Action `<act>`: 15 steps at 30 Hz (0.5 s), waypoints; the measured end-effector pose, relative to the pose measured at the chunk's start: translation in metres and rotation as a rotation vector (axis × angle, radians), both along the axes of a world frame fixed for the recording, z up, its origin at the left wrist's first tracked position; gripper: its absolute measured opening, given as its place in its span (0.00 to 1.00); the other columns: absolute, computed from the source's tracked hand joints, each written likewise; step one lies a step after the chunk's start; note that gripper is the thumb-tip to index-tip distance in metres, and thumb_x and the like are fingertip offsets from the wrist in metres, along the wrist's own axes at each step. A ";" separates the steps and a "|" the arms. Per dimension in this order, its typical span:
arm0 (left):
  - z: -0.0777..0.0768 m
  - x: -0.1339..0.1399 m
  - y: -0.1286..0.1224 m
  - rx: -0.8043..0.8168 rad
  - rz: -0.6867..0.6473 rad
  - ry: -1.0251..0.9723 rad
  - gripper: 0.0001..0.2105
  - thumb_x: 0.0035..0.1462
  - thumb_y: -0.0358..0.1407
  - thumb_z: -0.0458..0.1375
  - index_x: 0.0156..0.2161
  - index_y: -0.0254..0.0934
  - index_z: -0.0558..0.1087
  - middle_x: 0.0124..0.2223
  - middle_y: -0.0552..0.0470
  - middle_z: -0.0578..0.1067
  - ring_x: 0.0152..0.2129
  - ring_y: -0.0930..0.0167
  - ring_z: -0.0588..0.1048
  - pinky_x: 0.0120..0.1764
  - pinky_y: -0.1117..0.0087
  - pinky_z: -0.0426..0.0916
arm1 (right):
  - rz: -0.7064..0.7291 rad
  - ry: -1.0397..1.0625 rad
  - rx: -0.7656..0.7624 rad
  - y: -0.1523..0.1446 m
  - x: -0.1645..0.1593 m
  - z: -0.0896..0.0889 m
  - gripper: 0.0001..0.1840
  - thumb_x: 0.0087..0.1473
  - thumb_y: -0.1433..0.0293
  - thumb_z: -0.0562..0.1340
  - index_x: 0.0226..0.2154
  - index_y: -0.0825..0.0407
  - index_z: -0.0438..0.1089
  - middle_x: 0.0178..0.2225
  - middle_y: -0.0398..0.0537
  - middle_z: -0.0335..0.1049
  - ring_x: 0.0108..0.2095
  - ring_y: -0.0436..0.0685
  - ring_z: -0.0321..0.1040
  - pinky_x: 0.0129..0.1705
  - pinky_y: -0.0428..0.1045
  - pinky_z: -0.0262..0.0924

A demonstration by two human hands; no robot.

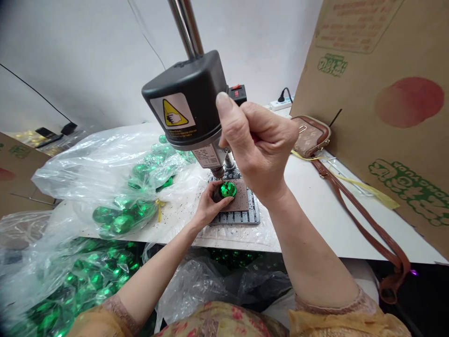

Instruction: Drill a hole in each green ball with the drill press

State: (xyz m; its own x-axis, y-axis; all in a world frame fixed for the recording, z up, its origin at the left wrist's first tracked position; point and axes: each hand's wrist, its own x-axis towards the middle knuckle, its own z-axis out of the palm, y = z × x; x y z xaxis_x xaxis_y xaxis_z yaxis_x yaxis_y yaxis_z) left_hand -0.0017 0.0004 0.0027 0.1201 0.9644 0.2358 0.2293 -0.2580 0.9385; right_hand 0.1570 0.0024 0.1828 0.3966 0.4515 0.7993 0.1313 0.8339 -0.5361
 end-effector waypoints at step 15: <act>-0.004 -0.001 -0.001 -0.003 -0.031 -0.020 0.25 0.53 0.44 0.69 0.53 0.39 0.70 0.48 0.46 0.76 0.45 0.64 0.76 0.50 0.63 0.70 | 0.009 -0.005 0.148 -0.007 -0.002 -0.024 0.25 0.60 0.68 0.60 0.13 0.51 0.59 0.11 0.37 0.46 0.14 0.45 0.49 0.19 0.49 0.43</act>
